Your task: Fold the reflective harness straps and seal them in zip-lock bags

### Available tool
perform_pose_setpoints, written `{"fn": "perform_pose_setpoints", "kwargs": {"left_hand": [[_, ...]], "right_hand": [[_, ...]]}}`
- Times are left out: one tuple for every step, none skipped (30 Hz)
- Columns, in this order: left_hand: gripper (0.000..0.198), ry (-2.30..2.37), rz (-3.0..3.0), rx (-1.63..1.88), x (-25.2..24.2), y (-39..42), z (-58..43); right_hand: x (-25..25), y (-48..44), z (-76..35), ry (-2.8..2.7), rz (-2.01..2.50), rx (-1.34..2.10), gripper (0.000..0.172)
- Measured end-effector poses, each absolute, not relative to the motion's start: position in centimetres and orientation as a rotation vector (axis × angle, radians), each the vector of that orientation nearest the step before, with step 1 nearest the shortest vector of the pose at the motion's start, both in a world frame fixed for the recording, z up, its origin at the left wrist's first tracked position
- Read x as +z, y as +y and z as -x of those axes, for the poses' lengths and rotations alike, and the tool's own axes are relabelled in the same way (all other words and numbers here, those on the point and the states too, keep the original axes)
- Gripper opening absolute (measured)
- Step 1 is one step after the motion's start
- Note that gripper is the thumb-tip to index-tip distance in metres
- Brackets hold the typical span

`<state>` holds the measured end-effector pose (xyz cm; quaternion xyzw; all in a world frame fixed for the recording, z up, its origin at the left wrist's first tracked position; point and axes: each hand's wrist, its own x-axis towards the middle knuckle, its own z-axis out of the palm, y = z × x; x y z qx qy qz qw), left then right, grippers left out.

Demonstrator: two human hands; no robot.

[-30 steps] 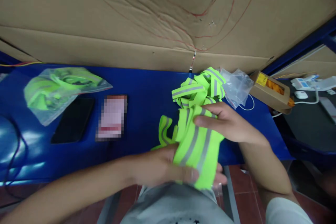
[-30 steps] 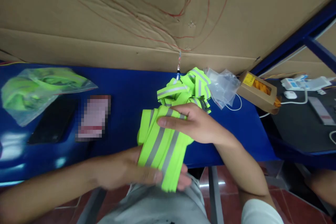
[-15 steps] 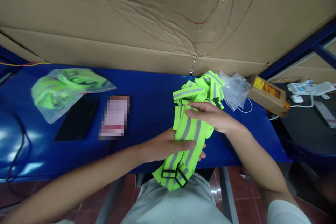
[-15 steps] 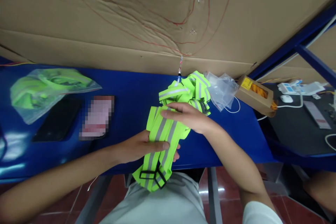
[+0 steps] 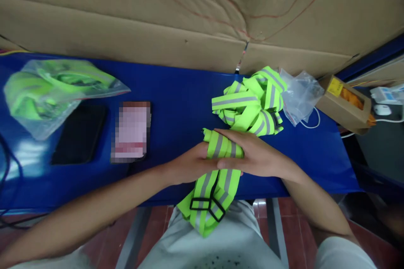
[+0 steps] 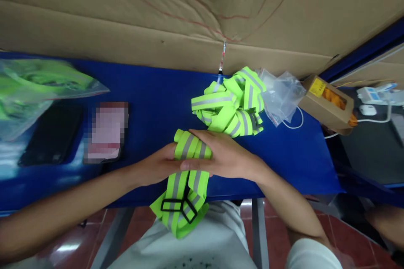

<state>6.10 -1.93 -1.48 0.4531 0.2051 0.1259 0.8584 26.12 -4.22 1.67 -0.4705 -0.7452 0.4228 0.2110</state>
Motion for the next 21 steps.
{"fn": "perform_pose_setpoints", "kwargs": {"left_hand": [[0.037, 0.441, -0.921, 0.277, -1.6, -1.9, -6.0], [0.034, 0.454, -0.880, 0.288, -1.7, -1.9, -6.0], [0.030, 0.464, -0.836, 0.293, -1.8, -1.9, -5.9], [0.026, 0.465, -0.790, 0.285, -1.9, -1.9, -5.8], [0.025, 0.451, -0.739, 0.265, -1.9, -1.8, -5.7], [0.026, 0.423, -0.682, 0.233, -1.9, -1.7, -5.5], [0.030, 0.389, -0.624, 0.196, -1.8, -1.6, -5.4], [0.034, 0.358, -0.576, 0.163, -1.8, -1.5, -5.3], [0.037, 0.334, -0.542, 0.139, -1.8, -1.4, -5.2], [0.037, 0.319, -0.520, 0.130, -1.8, -1.4, -5.1], [0.036, 0.313, -0.512, 0.129, -1.9, -1.3, -5.0], [0.035, 0.315, -0.516, 0.127, -1.9, -1.3, -5.0], [0.034, 0.327, -0.532, 0.130, -2.0, -1.3, -5.0], [0.033, 0.346, -0.561, 0.140, -2.1, -1.4, -5.1], [0.031, 0.370, -0.598, 0.155, -2.2, -1.4, -5.2], [0.029, 0.394, -0.639, 0.174, -2.2, -1.5, -5.3], [0.027, 0.415, -0.679, 0.188, -2.1, -1.5, -5.4], [0.026, 0.432, -0.714, 0.199, -2.1, -1.6, -5.5], [0.025, 0.449, -0.747, 0.211, -2.0, -1.6, -5.5], [0.026, 0.465, -0.774, 0.226, -1.9, -1.6, -5.6], [0.026, 0.477, -0.797, 0.238, -1.8, -1.6, -5.7]], "right_hand": [[1.6, -4.3, -25.9, -2.036, 1.326, 1.222, 0.056], [1.4, -4.4, -25.7, -1.980, 1.347, 1.268, 0.052], [1.3, -4.4, -25.5, -1.913, 1.369, 1.321, 0.047], [1.1, -4.4, -25.3, -1.847, 1.380, 1.375, 0.043], [0.9, -4.4, -25.2, -1.789, 1.378, 1.431, 0.042], [0.8, -4.4, -25.1, -1.737, 1.364, 1.486, 0.040], [0.7, -4.4, -25.0, -1.693, 1.340, 1.539, 0.039], [0.6, -4.4, -25.0, -1.660, 1.313, 1.580, 0.037], [0.6, -4.5, -24.9, -1.639, 1.294, 1.600, 0.035], [0.6, -4.5, -24.9, -1.633, 1.286, 1.596, 0.033], [0.6, -4.5, -24.8, -1.639, 1.293, 1.566, 0.033], [0.6, -4.6, -24.8, -1.652, 1.311, 1.512, 0.034], [0.5, -4.6, -24.8, -1.671, 1.333, 1.448, 0.036], [0.4, -4.6, -24.8, -1.691, 1.353, 1.381, 0.039], [0.3, -4.5, -24.7, -1.711, 1.362, 1.324, 0.042], [0.2, -4.5, -24.7, -1.729, 1.362, 1.281, 0.045], [0.0, -4.4, -24.8, -1.743, 1.355, 1.254, 0.045], [-0.1, -4.3, -24.8, -1.752, 1.341, 1.246, 0.045], [-0.2, -4.3, -24.8, -1.754, 1.324, 1.256, 0.045], [-0.2, -4.3, -24.8, -1.744, 1.312, 1.280, 0.043], [-0.2, -4.3, -24.8, -1.724, 1.309, 1.316, 0.042]]}}
